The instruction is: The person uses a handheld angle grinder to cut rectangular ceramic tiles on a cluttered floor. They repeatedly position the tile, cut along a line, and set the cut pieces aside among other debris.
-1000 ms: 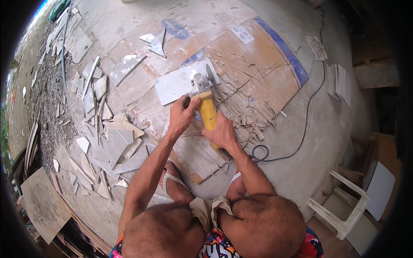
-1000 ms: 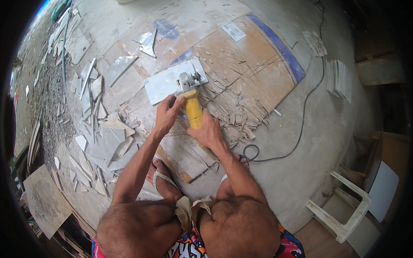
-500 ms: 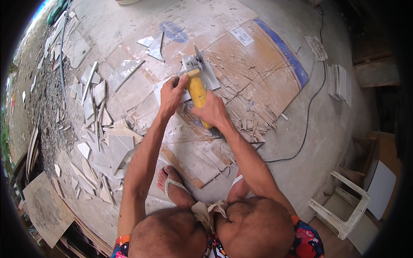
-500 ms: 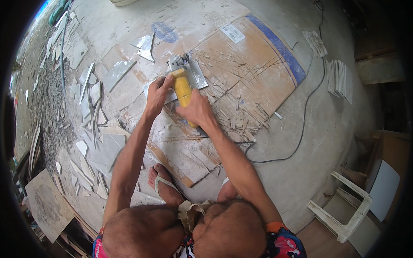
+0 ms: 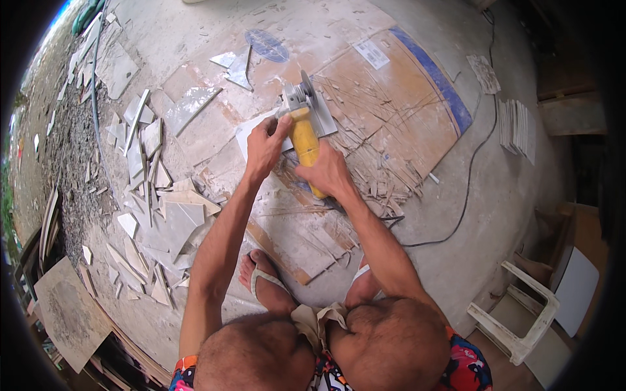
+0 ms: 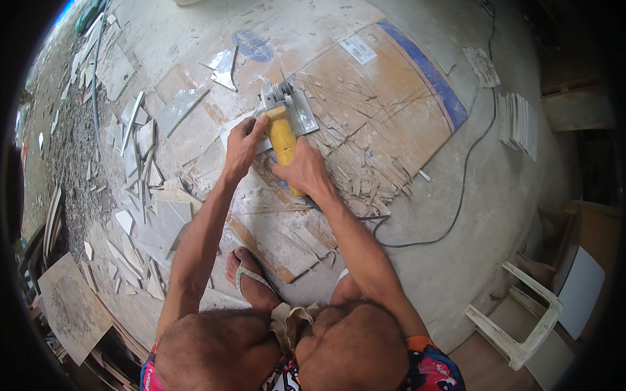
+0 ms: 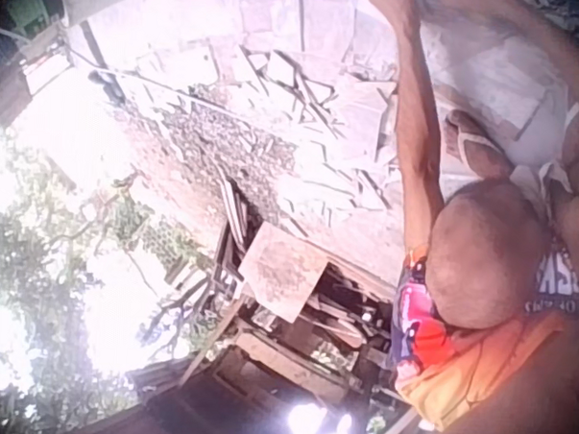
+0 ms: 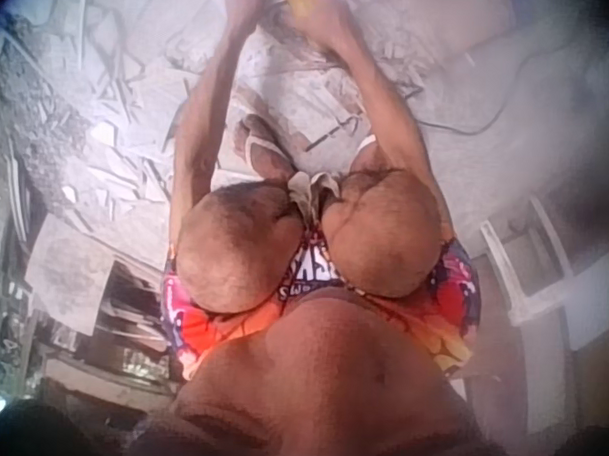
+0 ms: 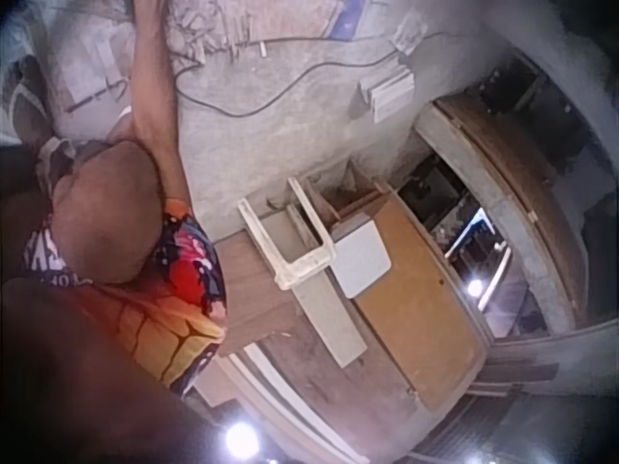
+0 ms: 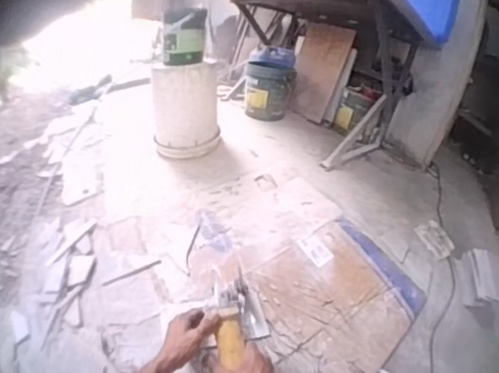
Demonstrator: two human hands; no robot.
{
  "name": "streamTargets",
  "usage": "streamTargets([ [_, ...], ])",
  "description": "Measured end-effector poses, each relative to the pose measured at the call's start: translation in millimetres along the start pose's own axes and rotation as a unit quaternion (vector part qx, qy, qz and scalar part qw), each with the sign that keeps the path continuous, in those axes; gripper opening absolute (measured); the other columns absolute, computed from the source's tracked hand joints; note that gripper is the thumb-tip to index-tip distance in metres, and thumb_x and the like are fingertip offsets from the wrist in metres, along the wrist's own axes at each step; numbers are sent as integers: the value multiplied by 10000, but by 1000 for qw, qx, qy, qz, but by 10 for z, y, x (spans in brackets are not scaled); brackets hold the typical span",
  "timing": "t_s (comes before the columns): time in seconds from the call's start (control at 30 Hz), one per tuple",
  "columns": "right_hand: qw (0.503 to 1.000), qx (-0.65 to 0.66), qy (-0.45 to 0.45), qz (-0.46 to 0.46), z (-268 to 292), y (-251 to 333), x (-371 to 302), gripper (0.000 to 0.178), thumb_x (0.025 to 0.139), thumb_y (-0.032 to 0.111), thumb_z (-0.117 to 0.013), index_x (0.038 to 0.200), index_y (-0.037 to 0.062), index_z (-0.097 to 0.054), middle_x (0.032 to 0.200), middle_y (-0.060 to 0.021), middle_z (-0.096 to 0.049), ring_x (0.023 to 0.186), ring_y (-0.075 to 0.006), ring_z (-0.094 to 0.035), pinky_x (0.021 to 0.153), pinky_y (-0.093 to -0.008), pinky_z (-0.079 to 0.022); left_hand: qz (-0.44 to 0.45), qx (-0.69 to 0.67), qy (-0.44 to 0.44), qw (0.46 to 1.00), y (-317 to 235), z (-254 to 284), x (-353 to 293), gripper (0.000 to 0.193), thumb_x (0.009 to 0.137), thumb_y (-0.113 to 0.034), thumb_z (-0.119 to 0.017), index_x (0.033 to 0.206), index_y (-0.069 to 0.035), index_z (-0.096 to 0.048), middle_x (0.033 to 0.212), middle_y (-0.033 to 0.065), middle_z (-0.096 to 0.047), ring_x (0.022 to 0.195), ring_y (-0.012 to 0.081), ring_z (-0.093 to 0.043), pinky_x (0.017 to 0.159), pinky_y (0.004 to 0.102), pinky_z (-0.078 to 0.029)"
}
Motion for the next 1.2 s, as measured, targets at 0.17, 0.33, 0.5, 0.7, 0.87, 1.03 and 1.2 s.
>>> streamTargets([
  [0.17, 1000, -15, 8, 5, 10, -99, -227, 634, 742, 307, -867, 1136, -97, -578, 1019, -357, -731, 986, -513, -739, 856, -533, -602, 26, 15, 22, 999, -83, -36, -280, 713, 1008, -595, -691, 1173, 97, -733, 1000, 206, -779, 906, 222, -714, 835, 374, -565],
  [0.33, 999, -16, 26, -18, 50, -204, -478, 620, 740, 306, -864, 1120, -87, -572, 1001, -361, -728, 975, -526, -735, 851, -543, -601, 25, 5, 25, 999, -170, -96, -560, 682, 1019, -556, -705, 1210, 99, -717, 962, 163, -770, 844, 187, -673, 799, 361, -557],
  [0.5, 1000, -14, 22, -10, 20, -339, -708, 624, 740, 305, -861, 1127, -76, -553, 982, -365, -725, 962, -539, -731, 848, -553, -601, 43, -44, 46, 997, -156, -184, -790, 631, 1036, -498, -715, 1286, 82, -705, 1069, 172, -788, 952, 178, -723, 873, 346, -580],
  [0.7, 1000, -19, 1, -18, -36, -454, -826, 638, 717, 311, -868, 1149, -56, -577, 971, -332, -735, 955, -514, -737, 830, -548, -595, 29, -30, 61, 997, -104, -198, -915, 645, 1035, -507, -712, 1294, 84, -697, 1063, 168, -788, 944, 181, -728, 871, 347, -580],
  [0.87, 1000, -16, 13, -14, -15, -387, -762, 624, 731, 309, -854, 1137, -66, -564, 969, -357, -730, 965, -536, -732, 848, -562, -598, 40, -22, 46, 998, -91, -185, -848, 646, 1038, -513, -706, 1296, 79, -700, 1020, 159, -787, 916, 172, -714, 846, 348, -578],
  [1.03, 1000, -17, 16, -12, 11, -222, -458, 622, 732, 298, -855, 1132, -83, -569, 985, -366, -732, 974, -535, -734, 856, -549, -605, 42, -8, 43, 998, -91, -106, -540, 676, 1031, -555, -694, 1250, 84, -722, 1012, 170, -792, 909, 188, -709, 836, 355, -572],
  [1.2, 1000, -4, 13, 0, 23, -59, -155, 631, 730, 294, -866, 1136, -97, -580, 1012, -364, -736, 976, -509, -745, 851, -525, -612, 22, 12, 22, 999, -43, -36, -171, 733, 1020, -629, -655, 1203, 77, -739, 1010, 189, -791, 916, 218, -717, 865, 373, -561],
])
Point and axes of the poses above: each hand's wrist, its own x-axis towards the middle knuckle, its own z-axis out of the back of the hand, y = z × x, the point moved 3 cm from there along x, towards the middle knuckle
